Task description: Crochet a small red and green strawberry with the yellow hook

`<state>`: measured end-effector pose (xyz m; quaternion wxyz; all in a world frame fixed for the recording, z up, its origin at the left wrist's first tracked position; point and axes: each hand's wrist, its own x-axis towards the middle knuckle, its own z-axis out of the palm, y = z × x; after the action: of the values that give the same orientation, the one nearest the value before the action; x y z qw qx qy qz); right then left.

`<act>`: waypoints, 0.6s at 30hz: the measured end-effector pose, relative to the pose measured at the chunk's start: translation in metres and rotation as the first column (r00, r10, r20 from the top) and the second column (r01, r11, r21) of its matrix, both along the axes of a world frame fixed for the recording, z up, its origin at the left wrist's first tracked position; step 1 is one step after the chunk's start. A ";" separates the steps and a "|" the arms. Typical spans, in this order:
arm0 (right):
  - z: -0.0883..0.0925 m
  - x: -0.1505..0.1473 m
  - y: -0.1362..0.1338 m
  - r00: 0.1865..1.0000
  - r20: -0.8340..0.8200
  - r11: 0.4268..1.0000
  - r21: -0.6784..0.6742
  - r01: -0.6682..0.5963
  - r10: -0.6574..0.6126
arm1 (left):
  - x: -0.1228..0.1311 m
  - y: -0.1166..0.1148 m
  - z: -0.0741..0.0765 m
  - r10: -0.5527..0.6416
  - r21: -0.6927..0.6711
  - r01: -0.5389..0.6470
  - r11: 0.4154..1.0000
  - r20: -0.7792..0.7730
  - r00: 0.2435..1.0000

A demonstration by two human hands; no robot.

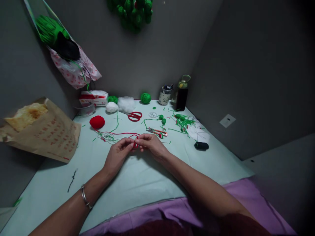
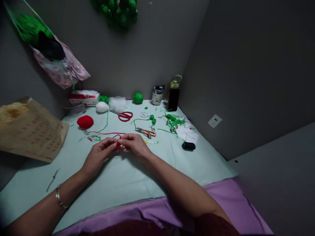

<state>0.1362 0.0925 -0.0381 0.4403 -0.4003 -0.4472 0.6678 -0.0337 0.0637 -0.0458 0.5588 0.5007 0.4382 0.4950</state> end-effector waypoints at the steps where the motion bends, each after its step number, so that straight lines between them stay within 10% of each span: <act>1: 0.000 0.000 0.000 1.000 0.001 1.000 0.008 0.006 -0.006 | 0.000 0.000 0.000 -0.015 -0.009 0.015 1.000 0.018 1.000; 18: 0.006 -0.002 -0.009 0.987 0.145 0.955 0.296 0.022 -0.068 | 0.000 0.000 -0.003 -0.029 -0.045 0.036 0.998 0.147 0.989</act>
<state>0.1344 0.0839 -0.0317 0.4742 -0.3909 -0.5647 0.5509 -0.0337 0.0633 -0.0484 0.6090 0.4567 0.3996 0.5108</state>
